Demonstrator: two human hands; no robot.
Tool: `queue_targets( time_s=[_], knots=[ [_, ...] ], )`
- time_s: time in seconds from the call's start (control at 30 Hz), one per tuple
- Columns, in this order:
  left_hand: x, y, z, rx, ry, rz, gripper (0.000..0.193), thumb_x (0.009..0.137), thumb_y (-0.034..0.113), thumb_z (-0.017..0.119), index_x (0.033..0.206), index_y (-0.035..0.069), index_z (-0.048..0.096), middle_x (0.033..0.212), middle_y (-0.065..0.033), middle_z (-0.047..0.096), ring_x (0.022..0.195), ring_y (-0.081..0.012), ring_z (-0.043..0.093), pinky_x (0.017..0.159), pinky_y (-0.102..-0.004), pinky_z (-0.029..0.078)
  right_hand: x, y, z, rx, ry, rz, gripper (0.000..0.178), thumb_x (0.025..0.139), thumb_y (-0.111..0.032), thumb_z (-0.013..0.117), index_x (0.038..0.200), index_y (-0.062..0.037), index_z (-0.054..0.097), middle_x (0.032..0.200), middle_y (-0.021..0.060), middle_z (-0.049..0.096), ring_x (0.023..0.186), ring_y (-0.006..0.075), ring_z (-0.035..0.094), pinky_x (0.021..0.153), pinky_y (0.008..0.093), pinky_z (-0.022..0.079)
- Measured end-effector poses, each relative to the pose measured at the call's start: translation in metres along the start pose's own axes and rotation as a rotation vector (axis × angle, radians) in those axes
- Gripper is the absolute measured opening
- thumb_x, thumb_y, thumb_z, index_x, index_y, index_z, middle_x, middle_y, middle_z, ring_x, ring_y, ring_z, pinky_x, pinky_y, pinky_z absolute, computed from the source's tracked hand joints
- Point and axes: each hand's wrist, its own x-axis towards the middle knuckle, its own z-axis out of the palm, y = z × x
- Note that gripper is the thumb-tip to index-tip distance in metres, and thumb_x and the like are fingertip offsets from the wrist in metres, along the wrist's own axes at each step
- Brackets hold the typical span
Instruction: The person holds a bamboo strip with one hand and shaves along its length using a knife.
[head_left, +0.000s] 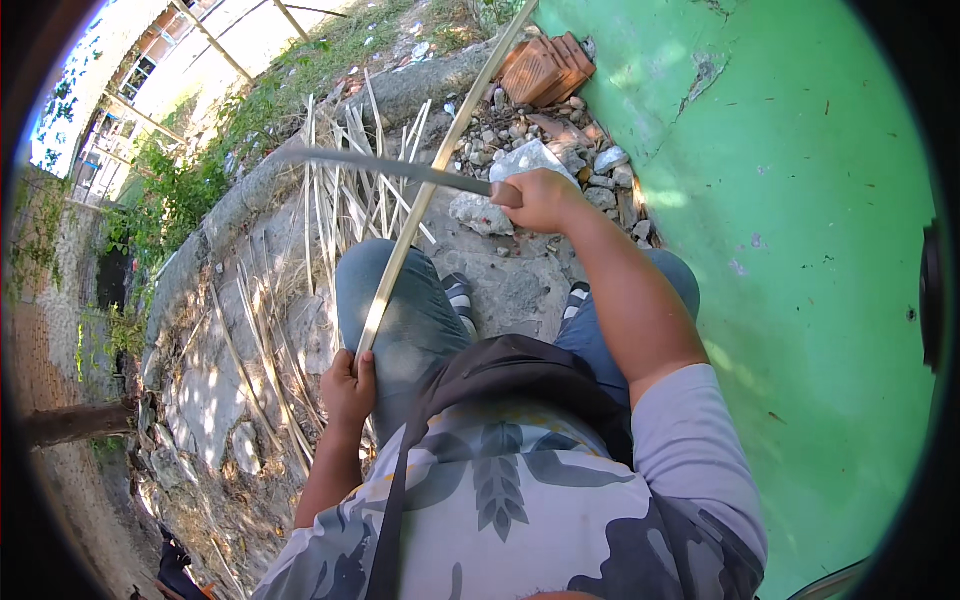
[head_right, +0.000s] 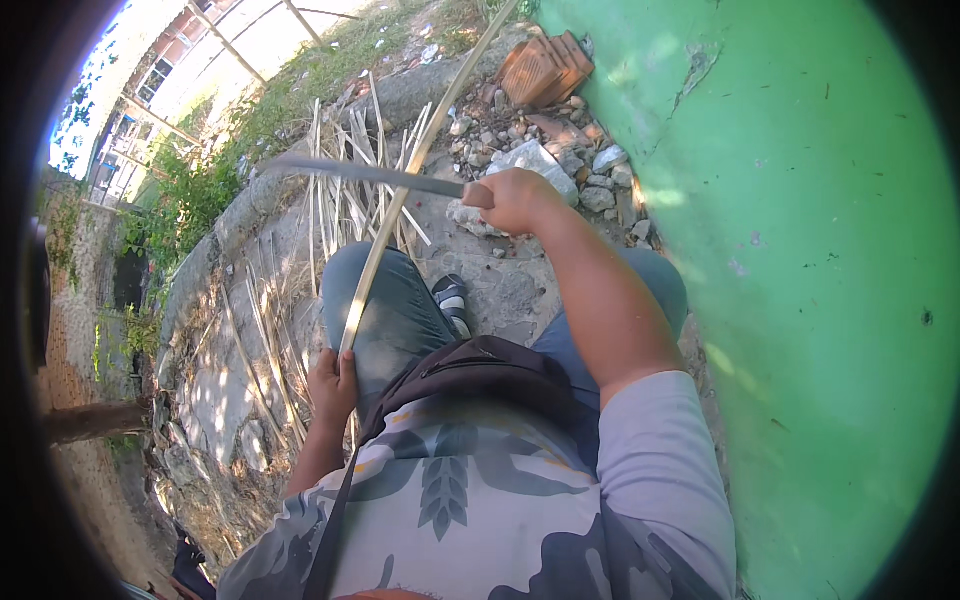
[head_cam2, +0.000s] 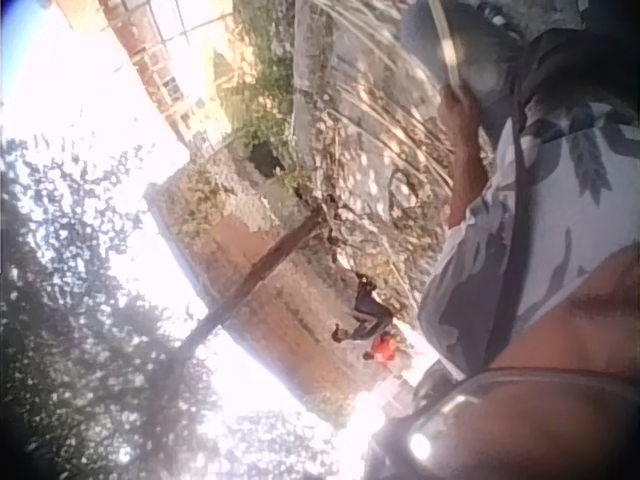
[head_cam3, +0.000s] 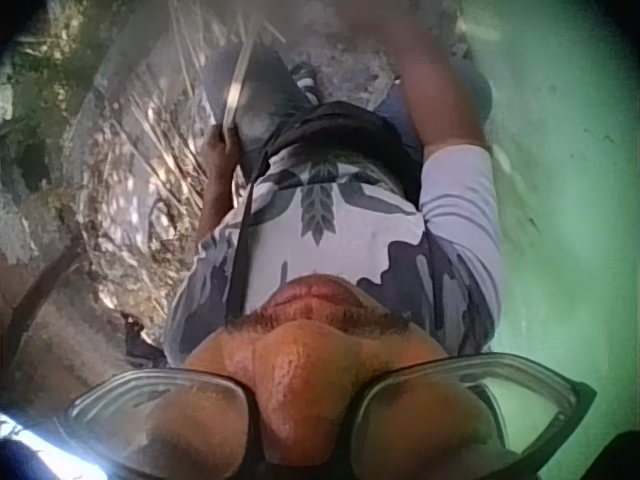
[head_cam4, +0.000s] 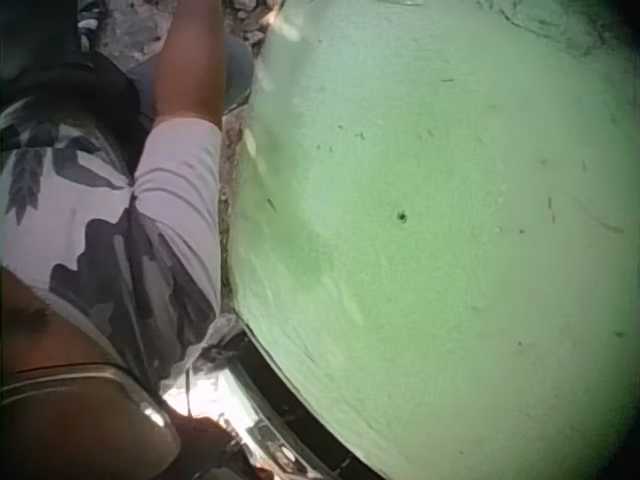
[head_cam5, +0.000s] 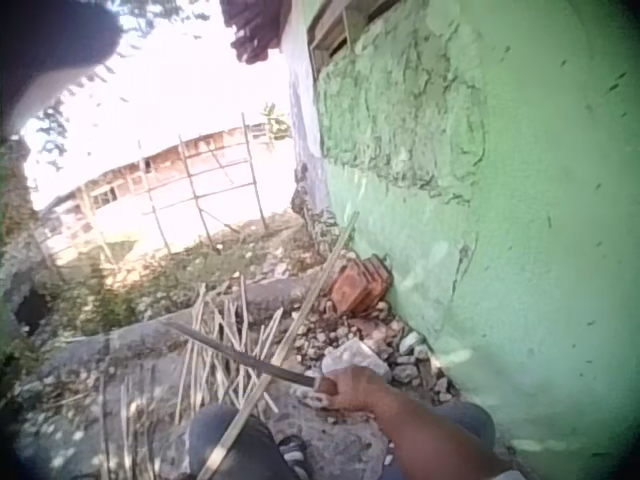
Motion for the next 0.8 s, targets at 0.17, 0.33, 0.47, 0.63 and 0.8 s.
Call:
queue_targets(
  time_s=[0.17, 0.33, 0.47, 0.63, 0.8],
  knots=[
    [0.0, 0.006, -0.01, 0.002, -0.043, -0.012, 0.042, 0.095, 0.036, 0.068, 0.075, 0.002, 0.054, 0.059, -0.0203, 0.056, 0.056, -0.042, 0.058, 0.054, -0.0472, 0.044, -0.002, 0.022, 0.004, 0.183, 0.217, 0.27, 0.036, 0.08, -0.03, 0.074, 0.109, -0.008, 0.072, 0.092, 0.0182, 0.073, 0.089, 0.0366, 0.07, 0.08, 0.0437, 0.055],
    [-0.001, 0.007, -0.008, 0.024, -0.031, -0.019, 0.041, 0.094, 0.036, 0.069, 0.075, 0.003, 0.055, 0.06, -0.0211, 0.058, 0.057, -0.044, 0.06, 0.054, -0.0487, 0.045, -0.011, -0.012, -0.001, 0.125, -0.01, 0.068, 0.027, 0.081, -0.031, 0.072, 0.097, -0.0097, 0.071, 0.089, 0.0168, 0.073, 0.088, 0.0373, 0.07, 0.08, 0.0469, 0.054],
    [-0.001, 0.003, -0.004, 0.004, 0.004, -0.028, 0.041, 0.094, 0.036, 0.069, 0.075, 0.003, 0.055, 0.059, -0.0205, 0.057, 0.055, -0.0434, 0.059, 0.053, -0.0482, 0.045, -0.011, -0.053, -0.002, 0.019, -0.12, -0.135, 0.021, 0.08, -0.03, 0.07, 0.089, -0.0118, 0.068, 0.082, 0.0151, 0.072, 0.083, 0.0385, 0.07, 0.076, 0.0499, 0.054],
    [-0.001, 0.006, -0.008, -0.032, 0.008, -0.008, 0.044, 0.094, 0.039, 0.069, 0.075, 0.002, 0.055, 0.06, -0.0211, 0.057, 0.056, -0.0439, 0.058, 0.054, -0.0483, 0.044, -0.005, -0.052, -0.015, -0.216, -0.1, -0.1, 0.019, 0.08, -0.031, 0.07, 0.09, -0.0149, 0.069, 0.084, 0.0119, 0.072, 0.085, 0.0354, 0.071, 0.077, 0.0492, 0.055],
    [0.001, 0.008, -0.013, 0.017, -0.044, -0.014, 0.046, 0.093, 0.043, 0.067, 0.076, 0.002, 0.058, 0.065, -0.0226, 0.061, 0.063, -0.0456, 0.062, 0.057, -0.0496, 0.047, -0.004, 0.004, -0.01, 0.183, 0.113, 0.202, 0.027, 0.083, -0.034, 0.069, 0.098, -0.0122, 0.073, 0.093, 0.0169, 0.074, 0.094, 0.0395, 0.069, 0.083, 0.0492, 0.054]
  ],
)
